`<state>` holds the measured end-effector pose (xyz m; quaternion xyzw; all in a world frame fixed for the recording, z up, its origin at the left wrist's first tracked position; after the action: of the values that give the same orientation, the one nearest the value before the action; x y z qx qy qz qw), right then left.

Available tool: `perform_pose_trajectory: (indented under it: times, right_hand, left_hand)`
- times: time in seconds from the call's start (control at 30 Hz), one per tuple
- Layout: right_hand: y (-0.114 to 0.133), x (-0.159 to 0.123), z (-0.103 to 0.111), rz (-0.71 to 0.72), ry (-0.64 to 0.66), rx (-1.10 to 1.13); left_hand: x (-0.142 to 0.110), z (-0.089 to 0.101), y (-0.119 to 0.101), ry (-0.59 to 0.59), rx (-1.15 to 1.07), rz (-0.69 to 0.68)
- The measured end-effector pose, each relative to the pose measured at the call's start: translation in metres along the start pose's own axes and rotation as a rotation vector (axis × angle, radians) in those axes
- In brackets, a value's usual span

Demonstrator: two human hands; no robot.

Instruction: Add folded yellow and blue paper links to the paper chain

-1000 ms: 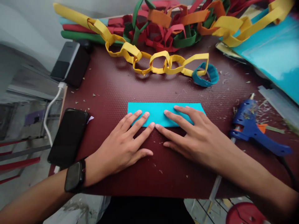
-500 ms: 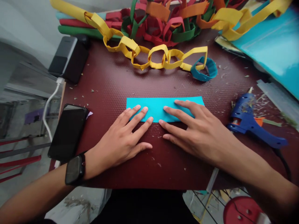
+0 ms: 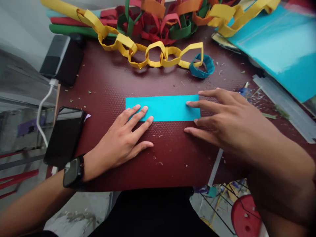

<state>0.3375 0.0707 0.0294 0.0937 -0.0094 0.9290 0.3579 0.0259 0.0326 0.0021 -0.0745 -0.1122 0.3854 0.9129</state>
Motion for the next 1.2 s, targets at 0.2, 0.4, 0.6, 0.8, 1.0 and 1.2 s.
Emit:
perform_pose_trajectory:
  times: [0.2,0.4,0.6,0.8,1.0,1.2]
  right_hand:
    - [-0.01,0.0,0.017,0.025,-0.007,0.024]
    - [0.016,0.03,0.013,0.206,-0.068,0.188]
    - [0.021,0.034,-0.014,0.169,0.04,0.136]
    - [0.021,0.031,-0.009,0.155,0.01,0.12]
    - [0.019,0.03,-0.006,0.148,-0.013,0.154]
    - [0.01,0.028,0.0,0.059,0.03,0.104]
  left_hand:
    - [0.0,-0.001,0.002,0.002,0.009,0.002]
    - [0.0,0.0,0.003,0.002,0.02,-0.011]
    - [0.002,0.001,0.002,0.002,0.025,-0.001]
    - [0.002,0.016,0.003,-0.031,0.032,0.048]
    - [-0.004,0.033,0.01,-0.08,0.06,0.126]
    - [-0.008,0.039,0.018,-0.113,0.09,0.167]
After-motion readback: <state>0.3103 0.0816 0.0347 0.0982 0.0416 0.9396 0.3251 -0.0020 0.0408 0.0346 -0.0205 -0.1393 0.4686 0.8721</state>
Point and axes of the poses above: each hand's wrist, its own x-axis towards the middle knuckle, its own z-axis out of the back of the hand, y = z × x, the point moved 3 cm from there along x, towards the middle knuckle, and after that the axes turned 1 degree about -y, right-handed, at the moved point
